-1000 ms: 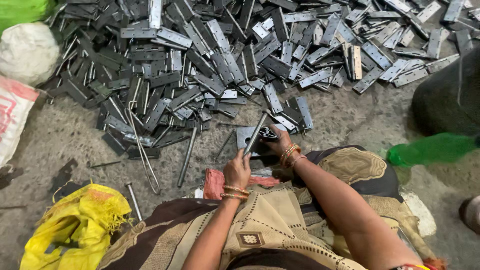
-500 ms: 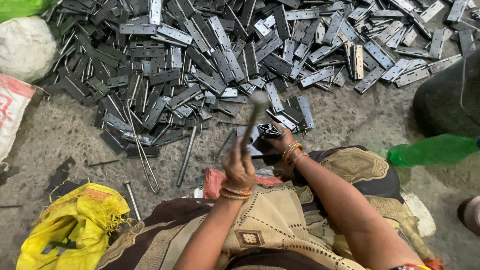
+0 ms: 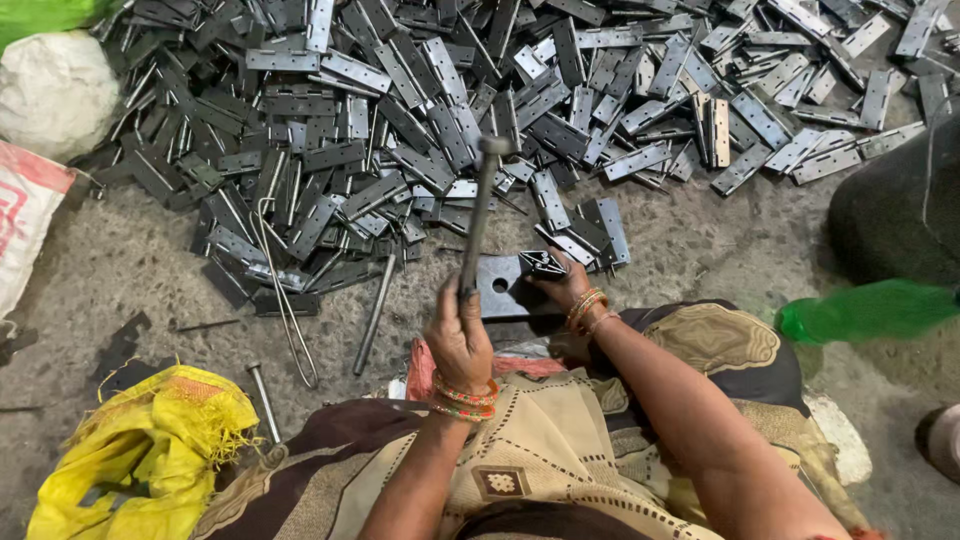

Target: The person sits on the floor and assembles metal hinges by placing two flat metal pieces together, inserting a cylindrical rod through aligned holes, and tapping the rod with a metal tool to secure it. The assembled hinges are placed on the floor beside the work area.

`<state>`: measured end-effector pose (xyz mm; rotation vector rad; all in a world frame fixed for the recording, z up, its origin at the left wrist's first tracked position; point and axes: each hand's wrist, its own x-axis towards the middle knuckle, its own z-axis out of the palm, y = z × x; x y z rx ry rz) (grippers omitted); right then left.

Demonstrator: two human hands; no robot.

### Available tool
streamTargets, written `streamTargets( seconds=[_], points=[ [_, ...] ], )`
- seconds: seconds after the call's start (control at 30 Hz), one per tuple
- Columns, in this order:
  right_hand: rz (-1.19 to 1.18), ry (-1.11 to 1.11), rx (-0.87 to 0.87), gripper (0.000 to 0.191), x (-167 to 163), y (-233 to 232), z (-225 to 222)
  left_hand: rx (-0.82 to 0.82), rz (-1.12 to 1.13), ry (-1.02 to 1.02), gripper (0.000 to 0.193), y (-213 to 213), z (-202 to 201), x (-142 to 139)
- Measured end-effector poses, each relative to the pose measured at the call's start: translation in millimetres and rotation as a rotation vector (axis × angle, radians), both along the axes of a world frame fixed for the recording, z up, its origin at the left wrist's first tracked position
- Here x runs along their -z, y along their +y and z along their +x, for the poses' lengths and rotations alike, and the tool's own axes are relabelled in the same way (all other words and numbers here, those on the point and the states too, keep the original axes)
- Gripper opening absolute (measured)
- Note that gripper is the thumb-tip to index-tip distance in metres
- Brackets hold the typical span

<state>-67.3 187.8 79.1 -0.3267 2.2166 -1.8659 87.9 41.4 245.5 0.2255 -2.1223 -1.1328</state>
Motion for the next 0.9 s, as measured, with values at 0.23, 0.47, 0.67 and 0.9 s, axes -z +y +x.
streamTargets(
  seconds=[0.23, 0.47, 0.67, 0.9],
  points=[
    [0.028, 0.109, -0.035, 0.067, -3.9, 5.5, -0.2, 0.099, -0.085, -0.198, 0.034, 3.1, -13.7, 35.3],
    [-0.076, 0.024, -0.038, 0.047, -2.7, 7.9, -1.3, -0.048, -0.093, -0.643, 0.033, -21.0, -8.9, 145.9],
    [0.144, 0.062, 0.021, 0.075, -0.3, 12.5, 5.6, -0.223, -0.067, -0.707, 0.037, -94.7, 2.7, 161.0],
    [0.219, 0.177, 0.046, 0.056, -20.3, 20.3, 15.0, -0.357, -0.282, -0.989, 0.038, -128.4, 16.8, 145.4]
  ],
)
